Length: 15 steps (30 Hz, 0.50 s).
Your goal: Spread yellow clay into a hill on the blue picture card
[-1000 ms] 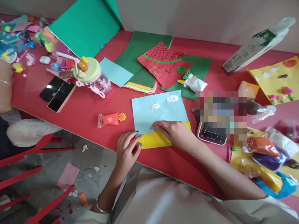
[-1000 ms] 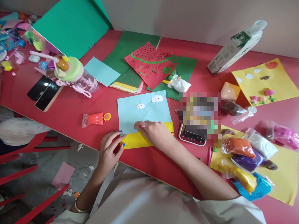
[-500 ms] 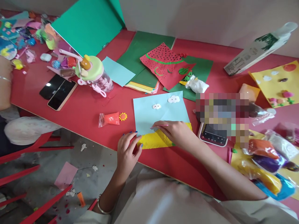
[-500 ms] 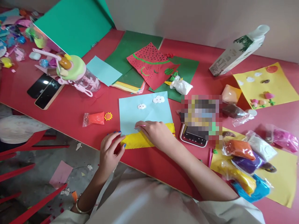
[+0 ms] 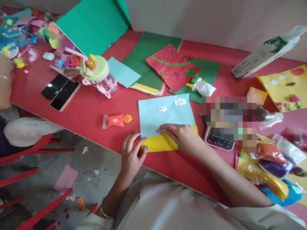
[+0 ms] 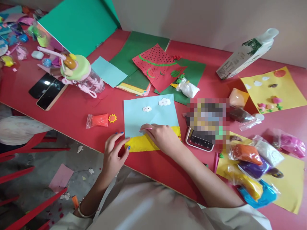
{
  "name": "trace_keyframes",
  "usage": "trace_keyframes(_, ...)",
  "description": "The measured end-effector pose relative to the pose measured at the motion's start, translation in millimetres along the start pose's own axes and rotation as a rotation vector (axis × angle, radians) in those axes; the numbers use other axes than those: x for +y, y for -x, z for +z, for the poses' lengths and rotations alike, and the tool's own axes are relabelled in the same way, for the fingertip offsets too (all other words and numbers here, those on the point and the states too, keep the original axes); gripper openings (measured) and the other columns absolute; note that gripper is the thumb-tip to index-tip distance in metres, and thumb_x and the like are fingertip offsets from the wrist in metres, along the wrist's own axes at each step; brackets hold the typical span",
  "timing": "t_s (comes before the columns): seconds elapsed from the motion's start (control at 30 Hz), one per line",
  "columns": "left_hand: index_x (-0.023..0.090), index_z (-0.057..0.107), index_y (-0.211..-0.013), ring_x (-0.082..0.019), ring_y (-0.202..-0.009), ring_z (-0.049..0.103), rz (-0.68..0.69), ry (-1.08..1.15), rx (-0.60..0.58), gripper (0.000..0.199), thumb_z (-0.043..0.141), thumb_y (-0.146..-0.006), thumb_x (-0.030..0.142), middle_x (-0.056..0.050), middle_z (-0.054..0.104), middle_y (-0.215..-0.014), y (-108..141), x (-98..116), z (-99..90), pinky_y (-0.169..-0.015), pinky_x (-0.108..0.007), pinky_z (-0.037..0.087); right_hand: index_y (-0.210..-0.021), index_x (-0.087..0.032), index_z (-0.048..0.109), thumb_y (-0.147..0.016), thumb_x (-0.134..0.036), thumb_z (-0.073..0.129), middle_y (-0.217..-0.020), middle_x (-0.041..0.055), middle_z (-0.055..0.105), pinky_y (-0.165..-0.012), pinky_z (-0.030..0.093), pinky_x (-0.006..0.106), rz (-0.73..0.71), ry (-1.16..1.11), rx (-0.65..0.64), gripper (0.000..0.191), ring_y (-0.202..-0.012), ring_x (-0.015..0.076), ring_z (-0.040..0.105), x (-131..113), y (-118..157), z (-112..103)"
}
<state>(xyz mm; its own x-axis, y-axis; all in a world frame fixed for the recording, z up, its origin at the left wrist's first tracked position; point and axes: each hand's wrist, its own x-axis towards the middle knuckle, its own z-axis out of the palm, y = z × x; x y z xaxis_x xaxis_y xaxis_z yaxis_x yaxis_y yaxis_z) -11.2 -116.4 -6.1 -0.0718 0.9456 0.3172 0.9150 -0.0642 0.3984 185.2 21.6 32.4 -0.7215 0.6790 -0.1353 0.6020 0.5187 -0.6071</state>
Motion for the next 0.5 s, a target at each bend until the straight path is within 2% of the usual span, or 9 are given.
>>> trace_keyframes(0.13, 0.029, 0.066, -0.119, -0.027, -0.122, 0.053, 0.008, 0.01, -0.061, 0.035, 0.055, -0.089, 0.015, -0.008, 0.06, -0.129, -1.2, -1.8, -0.8, -0.108, -0.048, 0.042, -0.116, -0.029, 0.065, -0.103, -0.029, 0.036, -0.106, 0.0007, 0.075, -0.062, 0.045, 0.024, 0.012, 0.034, -0.006, 0.032, -0.082, 0.0161, 0.072, 0.6, 0.1, 0.7)
trace_keyframes(0.23, 0.029, 0.063, -0.125, -0.027, -0.123, 0.051, 0.009, 0.018, -0.103, 0.039, 0.054, -0.09, 0.015, -0.009, 0.058, -0.131, -2.2, -2.4, -2.5, -0.108, -0.048, 0.041, -0.116, -0.028, 0.066, -0.104, -0.03, 0.035, -0.104, 0.0022, 0.076, -0.061, 0.044, 0.024, 0.013, 0.024, -0.005, 0.033, -0.081, 0.0165, 0.072, 1.1, 0.6, 0.9)
trace_keyframes(0.37, 0.025, 0.062, -0.125, -0.028, -0.122, 0.051, -0.018, 0.023, -0.056, 0.037, 0.057, -0.09, 0.017, -0.011, 0.057, -0.13, -2.0, -1.2, -2.3, -0.104, -0.045, 0.044, -0.116, -0.028, 0.066, -0.104, -0.029, 0.035, -0.106, 0.0013, 0.075, -0.064, 0.044, 0.025, 0.024, -0.009, -0.016, 0.034, -0.084, 0.018, 0.072, 0.5, 0.8, 0.8)
trace_keyframes(0.5, 0.027, 0.065, -0.121, -0.027, -0.12, 0.051, 0.01, 0.022, -0.049, 0.036, 0.056, -0.089, 0.014, -0.009, 0.058, -0.128, -1.9, -1.2, -0.9, -0.105, -0.046, 0.044, -0.116, -0.029, 0.066, -0.103, -0.029, 0.036, -0.106, -0.0002, 0.075, -0.064, 0.044, 0.026, 0.041, 0.006, -0.015, 0.032, -0.083, 0.0188, 0.072, -0.1, 0.4, 1.0)
